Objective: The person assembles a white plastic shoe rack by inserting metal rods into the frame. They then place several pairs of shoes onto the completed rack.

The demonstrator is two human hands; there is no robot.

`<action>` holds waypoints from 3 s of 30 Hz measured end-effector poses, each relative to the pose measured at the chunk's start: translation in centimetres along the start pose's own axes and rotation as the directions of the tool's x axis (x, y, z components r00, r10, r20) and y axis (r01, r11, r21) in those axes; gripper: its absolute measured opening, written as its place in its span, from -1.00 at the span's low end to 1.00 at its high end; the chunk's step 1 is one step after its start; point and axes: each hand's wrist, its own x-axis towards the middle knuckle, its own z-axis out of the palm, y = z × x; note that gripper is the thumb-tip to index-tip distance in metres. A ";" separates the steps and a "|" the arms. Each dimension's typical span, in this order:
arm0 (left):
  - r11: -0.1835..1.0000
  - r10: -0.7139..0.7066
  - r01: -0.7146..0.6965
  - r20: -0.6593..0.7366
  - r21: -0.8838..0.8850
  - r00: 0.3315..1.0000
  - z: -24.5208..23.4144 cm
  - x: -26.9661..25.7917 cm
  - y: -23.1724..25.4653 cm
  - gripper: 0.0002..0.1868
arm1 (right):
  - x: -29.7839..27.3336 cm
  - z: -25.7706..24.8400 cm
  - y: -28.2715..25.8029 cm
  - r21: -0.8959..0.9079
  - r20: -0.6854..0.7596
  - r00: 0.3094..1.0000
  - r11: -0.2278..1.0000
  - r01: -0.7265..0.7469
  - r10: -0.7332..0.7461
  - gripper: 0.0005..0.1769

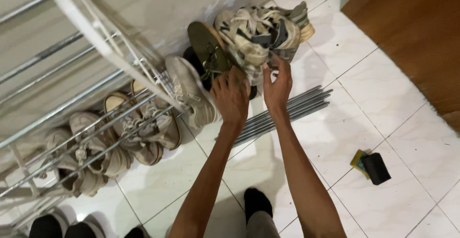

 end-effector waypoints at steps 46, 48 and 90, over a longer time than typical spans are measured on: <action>0.951 -0.054 0.088 0.119 -0.298 0.991 -6.3 4.0 5.2 -0.51 | 2.6 -8.0 -7.1 -0.341 0.270 0.936 0.886 0.313 -0.227 -0.68; 0.964 0.000 0.030 0.114 -0.265 0.994 -7.9 3.4 5.5 -0.50 | 2.3 -9.0 -8.4 -0.337 0.290 0.926 0.880 0.336 -0.242 -0.69; 0.912 -0.194 0.222 0.117 -0.344 0.974 -29.7 -15.5 -5.6 -0.46 | -25.2 -6.6 -19.1 -0.129 0.349 0.893 0.929 0.347 -0.284 -0.71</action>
